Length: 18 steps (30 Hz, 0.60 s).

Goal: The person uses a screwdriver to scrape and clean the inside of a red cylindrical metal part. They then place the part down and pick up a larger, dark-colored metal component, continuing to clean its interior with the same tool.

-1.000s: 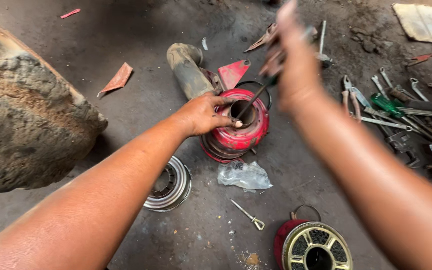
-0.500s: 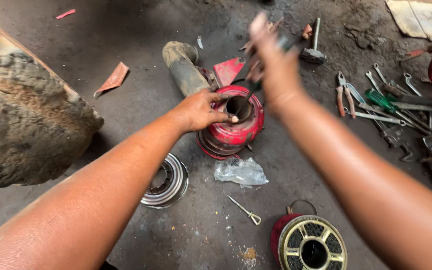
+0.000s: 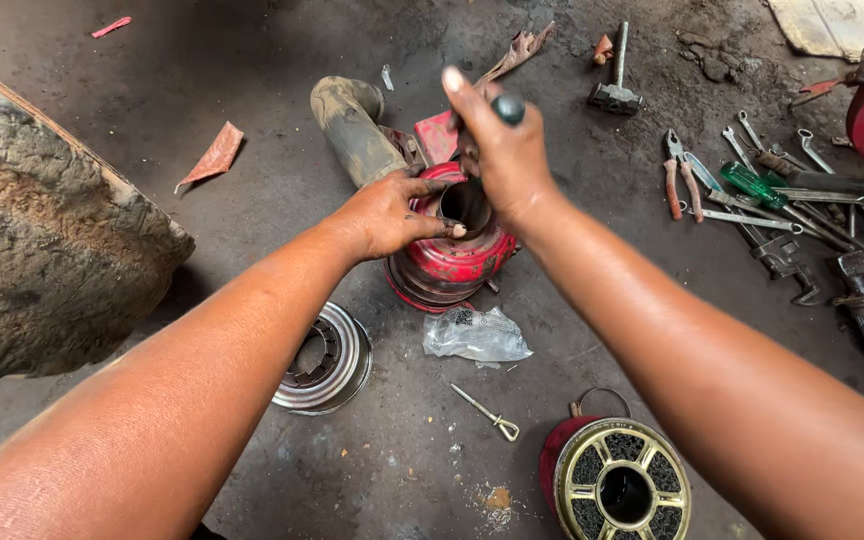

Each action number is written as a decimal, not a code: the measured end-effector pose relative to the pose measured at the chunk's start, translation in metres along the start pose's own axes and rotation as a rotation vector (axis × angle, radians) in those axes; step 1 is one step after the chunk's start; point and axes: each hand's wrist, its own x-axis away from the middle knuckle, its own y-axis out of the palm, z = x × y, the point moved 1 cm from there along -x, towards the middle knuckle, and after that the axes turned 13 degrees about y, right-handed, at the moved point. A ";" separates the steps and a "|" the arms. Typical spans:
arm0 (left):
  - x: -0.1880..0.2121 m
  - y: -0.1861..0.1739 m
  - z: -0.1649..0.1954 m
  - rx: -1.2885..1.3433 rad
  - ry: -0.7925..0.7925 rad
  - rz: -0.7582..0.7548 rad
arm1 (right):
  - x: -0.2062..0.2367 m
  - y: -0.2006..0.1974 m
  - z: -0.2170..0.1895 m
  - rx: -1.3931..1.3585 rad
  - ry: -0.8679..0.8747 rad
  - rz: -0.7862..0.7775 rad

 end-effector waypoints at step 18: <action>0.003 0.006 -0.013 0.011 -0.045 -0.015 | -0.045 -0.036 -0.008 -0.005 0.025 0.010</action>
